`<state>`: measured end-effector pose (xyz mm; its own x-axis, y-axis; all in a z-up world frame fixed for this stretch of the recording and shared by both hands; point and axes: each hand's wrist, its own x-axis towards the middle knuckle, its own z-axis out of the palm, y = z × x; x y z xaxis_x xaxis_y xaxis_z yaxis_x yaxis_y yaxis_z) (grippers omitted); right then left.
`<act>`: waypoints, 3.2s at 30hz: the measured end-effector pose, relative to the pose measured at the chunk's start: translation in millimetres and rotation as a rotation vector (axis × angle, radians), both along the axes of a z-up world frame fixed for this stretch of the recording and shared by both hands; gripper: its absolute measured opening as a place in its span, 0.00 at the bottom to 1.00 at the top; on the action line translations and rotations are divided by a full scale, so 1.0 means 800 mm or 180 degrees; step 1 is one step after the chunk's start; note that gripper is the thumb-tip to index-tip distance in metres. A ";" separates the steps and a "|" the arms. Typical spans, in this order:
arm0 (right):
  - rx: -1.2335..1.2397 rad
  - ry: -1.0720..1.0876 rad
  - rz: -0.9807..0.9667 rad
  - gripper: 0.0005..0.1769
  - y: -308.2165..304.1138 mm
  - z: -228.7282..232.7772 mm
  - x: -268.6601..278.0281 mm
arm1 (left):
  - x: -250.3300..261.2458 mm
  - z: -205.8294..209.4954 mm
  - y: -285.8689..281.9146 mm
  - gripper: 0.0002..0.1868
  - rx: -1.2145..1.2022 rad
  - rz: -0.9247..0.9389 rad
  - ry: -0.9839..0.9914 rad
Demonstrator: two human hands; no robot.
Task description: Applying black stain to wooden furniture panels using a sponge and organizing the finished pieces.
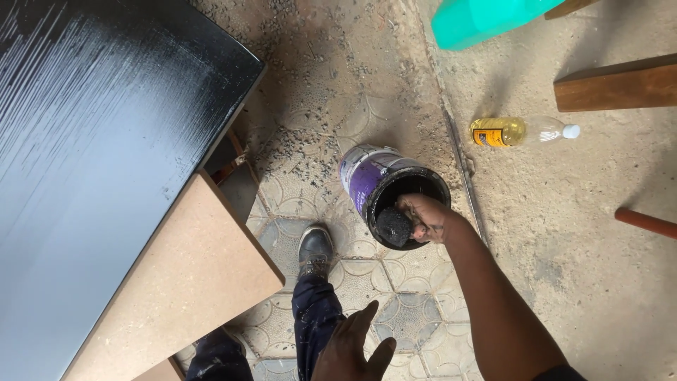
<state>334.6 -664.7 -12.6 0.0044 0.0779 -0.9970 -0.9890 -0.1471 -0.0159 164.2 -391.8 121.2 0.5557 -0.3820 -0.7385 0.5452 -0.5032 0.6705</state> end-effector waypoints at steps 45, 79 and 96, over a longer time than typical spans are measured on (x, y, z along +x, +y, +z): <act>-0.0741 -0.0176 -0.1486 0.08 0.028 0.028 -0.003 | 0.098 -0.015 -0.018 0.38 0.0304 0.0841 0.1345; -0.2646 -0.1506 0.1611 0.25 0.058 -0.021 0.000 | 0.137 -0.074 -0.071 0.40 -0.0503 0.2084 0.1208; -0.1246 -0.0916 -0.0753 0.06 0.025 0.051 0.004 | 0.138 -0.065 -0.072 0.42 -0.0867 0.2582 0.1390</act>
